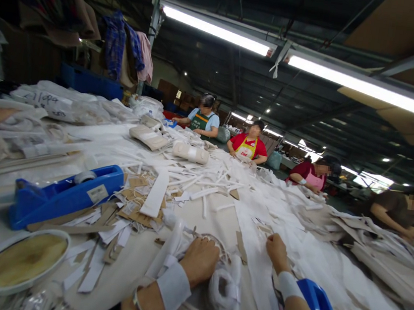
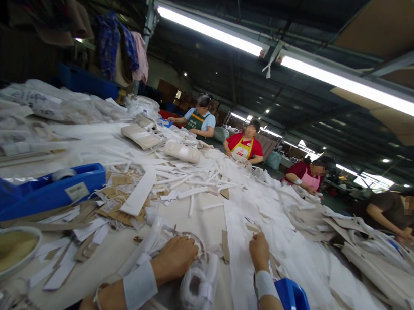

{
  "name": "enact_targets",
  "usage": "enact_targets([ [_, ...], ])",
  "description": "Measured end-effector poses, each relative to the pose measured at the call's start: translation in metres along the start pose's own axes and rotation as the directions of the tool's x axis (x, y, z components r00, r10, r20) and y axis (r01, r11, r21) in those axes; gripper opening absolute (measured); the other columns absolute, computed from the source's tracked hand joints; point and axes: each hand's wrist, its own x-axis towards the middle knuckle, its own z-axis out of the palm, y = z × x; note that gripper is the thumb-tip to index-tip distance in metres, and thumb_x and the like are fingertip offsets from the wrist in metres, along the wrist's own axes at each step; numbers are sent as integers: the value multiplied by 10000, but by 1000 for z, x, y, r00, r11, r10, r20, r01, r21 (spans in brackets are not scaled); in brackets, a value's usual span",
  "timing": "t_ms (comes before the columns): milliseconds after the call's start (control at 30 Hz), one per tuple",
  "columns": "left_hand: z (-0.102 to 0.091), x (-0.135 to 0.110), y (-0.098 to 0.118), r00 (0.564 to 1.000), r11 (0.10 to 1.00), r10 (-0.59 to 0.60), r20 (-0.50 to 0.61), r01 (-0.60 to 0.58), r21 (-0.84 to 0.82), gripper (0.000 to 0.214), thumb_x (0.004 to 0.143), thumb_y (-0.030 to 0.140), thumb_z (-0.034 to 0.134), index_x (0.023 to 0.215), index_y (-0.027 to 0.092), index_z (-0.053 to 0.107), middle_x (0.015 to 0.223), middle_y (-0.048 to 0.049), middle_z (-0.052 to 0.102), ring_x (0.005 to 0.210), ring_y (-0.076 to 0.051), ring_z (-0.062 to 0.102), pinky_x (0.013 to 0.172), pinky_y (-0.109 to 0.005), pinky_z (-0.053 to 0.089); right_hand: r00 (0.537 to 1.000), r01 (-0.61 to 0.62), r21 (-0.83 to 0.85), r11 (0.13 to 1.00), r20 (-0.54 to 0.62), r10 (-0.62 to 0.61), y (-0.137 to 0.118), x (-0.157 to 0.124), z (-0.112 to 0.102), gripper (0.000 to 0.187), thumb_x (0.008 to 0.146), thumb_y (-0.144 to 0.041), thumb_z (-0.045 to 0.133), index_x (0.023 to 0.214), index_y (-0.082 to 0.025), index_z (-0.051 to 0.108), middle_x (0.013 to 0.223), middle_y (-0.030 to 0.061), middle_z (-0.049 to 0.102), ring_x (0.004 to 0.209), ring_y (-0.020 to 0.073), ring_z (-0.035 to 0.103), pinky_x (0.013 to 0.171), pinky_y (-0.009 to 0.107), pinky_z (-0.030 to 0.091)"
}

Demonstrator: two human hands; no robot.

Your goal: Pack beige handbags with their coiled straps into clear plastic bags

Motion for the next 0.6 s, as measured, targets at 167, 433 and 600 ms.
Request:
enact_targets([
  [167,-14,1,7,986,987,-137,-100,128,-92,240,875,176,479,1047,179,647,1044,-96,683,969,-248,649,841,-340,496,994,73,330,941,56,-96,-40,-32,-21,175,914,-215,552,1074,-144,545,938,26,607,721,123,616,599,254,542],
  [433,-27,3,9,905,914,-108,-411,-71,-398,399,860,277,567,1255,239,608,1326,-77,531,1269,-234,473,1068,-346,401,831,182,724,665,248,-497,-98,-165,-55,357,651,-374,682,940,-203,563,845,-17,610,572,113,560,467,224,430],
  [600,-28,3,8,869,836,-62,-491,-223,-500,351,848,100,378,945,174,707,968,-77,686,977,-194,620,899,-294,475,753,-118,799,589,459,-472,-53,-229,-81,803,591,-416,793,1324,-263,500,832,23,661,725,212,671,633,318,523],
])
